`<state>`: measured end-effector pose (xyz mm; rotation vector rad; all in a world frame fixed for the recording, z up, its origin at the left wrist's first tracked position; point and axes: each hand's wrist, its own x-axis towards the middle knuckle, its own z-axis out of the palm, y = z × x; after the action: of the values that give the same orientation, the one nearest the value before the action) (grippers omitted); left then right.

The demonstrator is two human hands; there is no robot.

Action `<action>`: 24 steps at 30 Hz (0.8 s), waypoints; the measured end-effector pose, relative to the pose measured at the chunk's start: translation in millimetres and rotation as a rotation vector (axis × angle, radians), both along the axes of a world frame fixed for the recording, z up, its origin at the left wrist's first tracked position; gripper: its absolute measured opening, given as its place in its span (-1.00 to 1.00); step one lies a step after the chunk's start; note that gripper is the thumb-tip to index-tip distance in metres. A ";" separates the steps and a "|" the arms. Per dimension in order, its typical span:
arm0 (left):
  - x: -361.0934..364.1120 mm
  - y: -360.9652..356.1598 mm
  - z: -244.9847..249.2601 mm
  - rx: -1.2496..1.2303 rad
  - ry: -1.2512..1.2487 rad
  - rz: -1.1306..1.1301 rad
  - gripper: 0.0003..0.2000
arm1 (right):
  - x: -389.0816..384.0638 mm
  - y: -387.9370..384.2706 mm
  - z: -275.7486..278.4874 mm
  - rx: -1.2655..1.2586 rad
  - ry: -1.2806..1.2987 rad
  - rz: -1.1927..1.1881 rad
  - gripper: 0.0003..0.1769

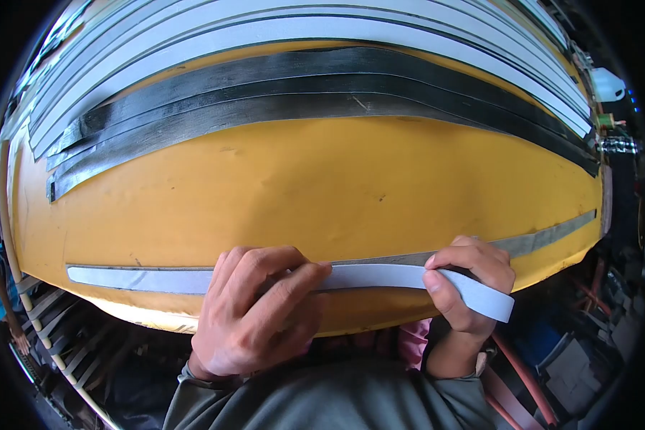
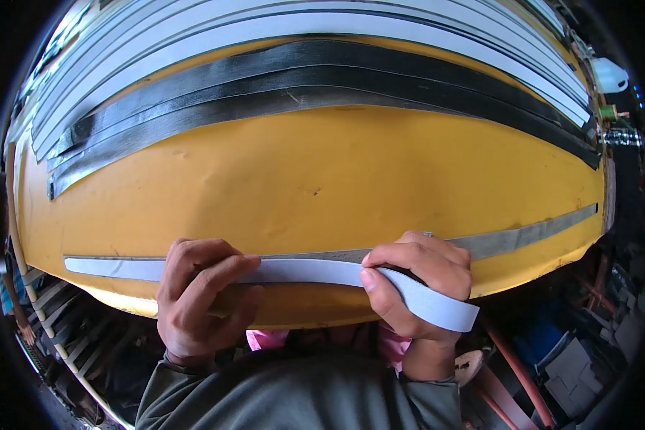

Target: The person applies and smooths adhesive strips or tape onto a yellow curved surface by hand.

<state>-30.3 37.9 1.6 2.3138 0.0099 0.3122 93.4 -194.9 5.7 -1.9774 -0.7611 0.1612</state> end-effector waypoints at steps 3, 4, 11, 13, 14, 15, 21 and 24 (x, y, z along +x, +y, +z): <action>-0.7 0.7 -4.0 0.064 0.009 -0.015 -0.59 | 0.3 0.8 0.0 0.003 -0.010 0.000 -0.88; -0.4 0.8 -4.3 0.063 0.009 -0.017 -0.59 | 0.4 0.6 -0.4 0.005 -0.004 0.005 -0.88; 0.9 -0.7 -4.7 0.100 0.020 -0.026 -0.58 | 1.7 0.7 3.1 -0.031 -0.002 0.020 -0.89; 1.2 -1.3 -4.9 0.104 0.020 -0.023 -0.57 | 0.9 2.0 1.2 -0.030 -0.006 0.011 -0.89; 1.5 -1.7 -4.5 0.109 0.026 -0.018 -0.58 | 0.5 2.4 0.6 -0.027 -0.012 0.004 -0.89; 1.9 -1.9 -4.3 0.114 0.030 -0.012 -0.58 | 0.2 2.2 0.5 -0.030 -0.014 0.003 -0.89; 2.9 -2.8 -4.1 0.114 0.036 -0.006 -0.60 | 0.1 1.8 3.0 -0.068 -0.021 0.002 -0.90; 3.6 -2.4 -4.8 0.117 0.022 -0.008 -0.60 | -0.4 1.2 -0.1 -0.063 -0.005 -0.007 -0.91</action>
<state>-26.7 35.5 -3.2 2.4322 -0.0065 0.2900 92.9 -193.7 5.7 -2.0401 -0.7607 0.1774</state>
